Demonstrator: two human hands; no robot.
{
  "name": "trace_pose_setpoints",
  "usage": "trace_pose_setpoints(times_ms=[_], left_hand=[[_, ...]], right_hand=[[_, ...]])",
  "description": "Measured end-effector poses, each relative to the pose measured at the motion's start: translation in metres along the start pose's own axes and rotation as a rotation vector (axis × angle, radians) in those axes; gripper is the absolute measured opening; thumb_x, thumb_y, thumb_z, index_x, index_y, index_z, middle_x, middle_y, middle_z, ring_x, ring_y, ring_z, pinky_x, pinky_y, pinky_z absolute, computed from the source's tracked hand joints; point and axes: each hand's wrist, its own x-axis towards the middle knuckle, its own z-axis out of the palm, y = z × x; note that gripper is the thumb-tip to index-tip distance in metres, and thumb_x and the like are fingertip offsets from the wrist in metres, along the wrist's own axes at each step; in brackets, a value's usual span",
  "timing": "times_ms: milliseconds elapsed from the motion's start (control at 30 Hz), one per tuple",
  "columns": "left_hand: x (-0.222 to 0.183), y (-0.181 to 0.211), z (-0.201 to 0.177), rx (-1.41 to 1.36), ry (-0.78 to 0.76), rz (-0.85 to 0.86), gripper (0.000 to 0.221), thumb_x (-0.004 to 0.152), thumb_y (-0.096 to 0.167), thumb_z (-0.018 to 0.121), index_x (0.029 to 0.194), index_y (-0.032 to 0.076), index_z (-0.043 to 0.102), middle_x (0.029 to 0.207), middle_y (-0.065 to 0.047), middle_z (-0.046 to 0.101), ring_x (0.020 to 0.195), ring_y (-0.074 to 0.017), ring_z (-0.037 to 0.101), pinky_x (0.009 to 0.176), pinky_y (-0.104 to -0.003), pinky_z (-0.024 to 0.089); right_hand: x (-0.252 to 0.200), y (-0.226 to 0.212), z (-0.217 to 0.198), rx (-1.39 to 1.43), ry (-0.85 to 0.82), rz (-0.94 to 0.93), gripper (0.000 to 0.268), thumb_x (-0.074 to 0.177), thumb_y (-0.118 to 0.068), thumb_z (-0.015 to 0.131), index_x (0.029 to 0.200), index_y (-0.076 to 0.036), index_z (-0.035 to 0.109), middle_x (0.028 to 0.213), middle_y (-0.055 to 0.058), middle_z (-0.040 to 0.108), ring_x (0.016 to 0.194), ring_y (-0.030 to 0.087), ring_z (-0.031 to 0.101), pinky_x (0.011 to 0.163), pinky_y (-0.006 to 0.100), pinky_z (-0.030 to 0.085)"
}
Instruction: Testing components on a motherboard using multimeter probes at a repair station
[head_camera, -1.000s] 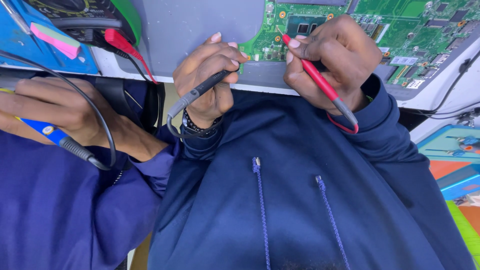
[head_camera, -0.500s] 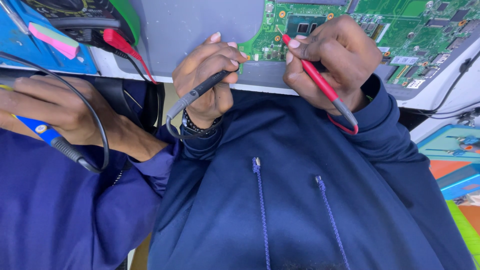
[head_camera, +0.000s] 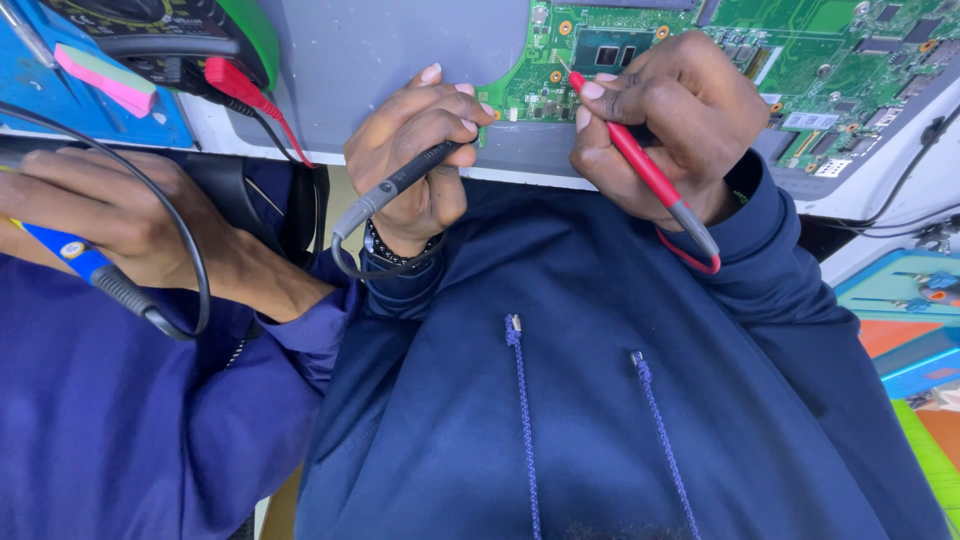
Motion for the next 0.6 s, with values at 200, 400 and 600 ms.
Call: trace_pose_setpoints(times_ms=[200,400,600], left_hand=[[0.0002,0.0008,0.0,-0.003,0.001,-0.01,0.032,0.109,0.028,0.049,0.092,0.003,0.059,0.082,-0.015,0.075,0.082,-0.0308,0.076,0.096,-0.047,0.06],[0.0003,0.0009,0.0002,-0.001,-0.004,-0.013,0.033,0.109,0.03,0.048,0.091,0.004,0.059,0.082,-0.014,0.075,0.08,-0.0309,0.076,0.096,-0.047,0.059],[-0.0007,-0.0009,0.0,-0.005,-0.004,-0.001,0.031,0.109,0.028,0.05,0.092,0.004,0.059,0.082,-0.014,0.075,0.081,-0.0312,0.076,0.096,-0.047,0.059]], right_hand=[[0.0015,-0.0036,-0.0022,0.001,-0.026,0.023,0.018,0.092,0.016,0.078,0.086,0.009,0.063,0.086,0.024,0.058,0.073,0.034,0.066,0.07,0.041,0.06],[0.0004,-0.0032,-0.0038,-0.004,-0.035,0.026,0.016,0.093,0.013,0.08,0.088,0.009,0.065,0.087,0.025,0.058,0.075,0.036,0.069,0.069,0.041,0.058],[0.002,-0.0077,-0.007,-0.028,-0.086,0.062,0.019,0.095,0.014,0.081,0.089,0.009,0.064,0.09,0.024,0.057,0.079,0.036,0.068,0.074,0.042,0.06]])
